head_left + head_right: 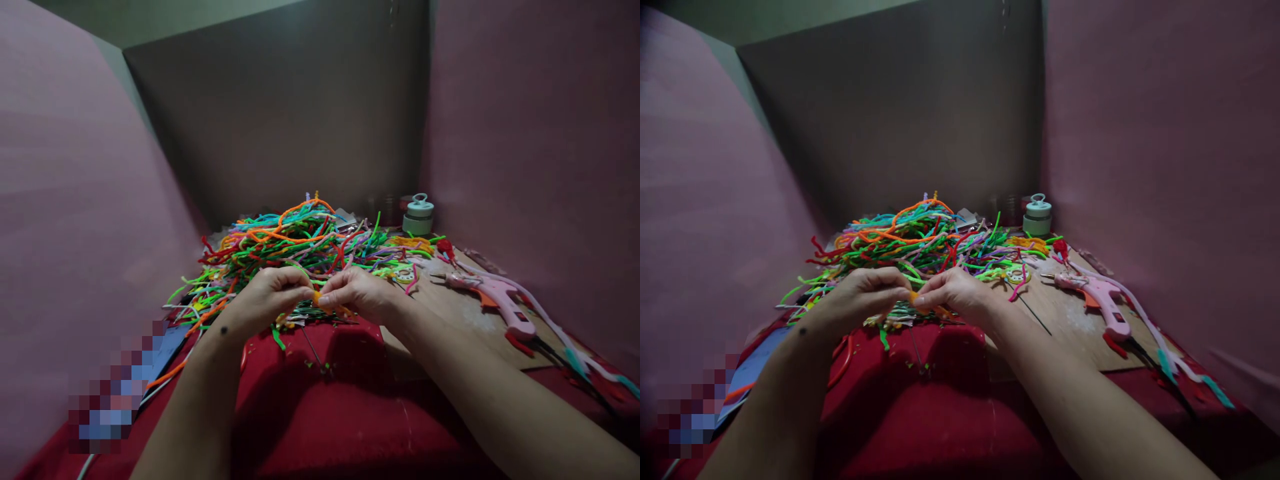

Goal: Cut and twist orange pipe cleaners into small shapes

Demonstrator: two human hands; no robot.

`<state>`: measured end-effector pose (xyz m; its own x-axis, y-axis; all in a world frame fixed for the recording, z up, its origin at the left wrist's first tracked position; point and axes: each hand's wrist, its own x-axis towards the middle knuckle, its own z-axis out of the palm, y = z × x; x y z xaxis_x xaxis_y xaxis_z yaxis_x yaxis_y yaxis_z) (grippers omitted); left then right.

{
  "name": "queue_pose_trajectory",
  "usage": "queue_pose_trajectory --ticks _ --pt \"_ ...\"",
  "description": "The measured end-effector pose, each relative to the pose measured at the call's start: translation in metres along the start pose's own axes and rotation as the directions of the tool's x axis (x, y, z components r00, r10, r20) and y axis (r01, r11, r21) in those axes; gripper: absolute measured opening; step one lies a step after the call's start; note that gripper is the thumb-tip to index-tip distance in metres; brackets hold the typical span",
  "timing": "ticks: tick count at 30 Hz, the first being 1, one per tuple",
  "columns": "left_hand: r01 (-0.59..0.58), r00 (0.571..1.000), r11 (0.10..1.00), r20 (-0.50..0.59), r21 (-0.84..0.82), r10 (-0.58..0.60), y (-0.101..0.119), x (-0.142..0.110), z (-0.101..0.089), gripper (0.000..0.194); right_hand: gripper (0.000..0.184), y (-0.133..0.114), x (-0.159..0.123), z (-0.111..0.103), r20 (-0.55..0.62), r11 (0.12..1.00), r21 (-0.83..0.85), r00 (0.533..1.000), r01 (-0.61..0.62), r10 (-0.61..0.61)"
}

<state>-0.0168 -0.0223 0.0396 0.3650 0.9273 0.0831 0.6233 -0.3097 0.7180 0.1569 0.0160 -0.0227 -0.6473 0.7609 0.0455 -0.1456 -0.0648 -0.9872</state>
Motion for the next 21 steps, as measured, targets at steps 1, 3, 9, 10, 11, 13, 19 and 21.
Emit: queue_pose_trajectory --ticks 1,3,9,10,11,13,19,21 --pt "0.073 0.997 0.994 0.024 -0.077 -0.072 0.001 0.0 0.001 0.018 0.018 0.0 0.0 0.001 -0.032 1.0 -0.028 0.999 0.011 -0.011" --pt "0.163 0.986 0.956 0.065 -0.242 -0.152 -0.001 0.001 0.002 0.018 0.018 -0.001 0.0 0.004 -0.109 0.994 -0.094 0.992 0.05 -0.06" --pt "0.14 0.989 0.798 0.049 -0.586 -0.138 -0.017 0.01 0.011 0.022 0.02 -0.005 -0.001 0.016 -0.197 0.996 -0.035 0.976 0.084 -0.089" --pt "0.128 0.991 0.789 0.04 -0.601 -0.13 -0.018 0.012 0.012 0.022 0.021 -0.006 -0.001 0.017 -0.195 0.997 0.008 0.978 0.074 -0.071" --pt "0.111 0.993 0.785 0.028 -0.61 -0.119 -0.019 0.013 0.012 0.021 0.022 -0.006 -0.001 0.019 -0.195 0.997 0.052 0.979 0.063 -0.051" --pt "0.066 0.996 0.791 -0.011 -0.608 -0.092 -0.018 0.014 0.013 0.021 0.025 -0.006 -0.001 0.02 -0.198 0.991 0.123 0.98 0.046 -0.021" --pt "-0.063 0.987 0.957 -0.158 -0.282 0.019 -0.012 0.011 0.014 0.016 0.023 0.001 0.002 0.012 -0.104 0.996 0.087 0.994 0.028 -0.018" --pt "-0.143 0.971 0.985 -0.208 -0.096 0.121 -0.012 0.011 0.014 0.013 0.018 0.002 0.002 0.01 -0.065 0.999 0.027 0.997 0.031 -0.029"
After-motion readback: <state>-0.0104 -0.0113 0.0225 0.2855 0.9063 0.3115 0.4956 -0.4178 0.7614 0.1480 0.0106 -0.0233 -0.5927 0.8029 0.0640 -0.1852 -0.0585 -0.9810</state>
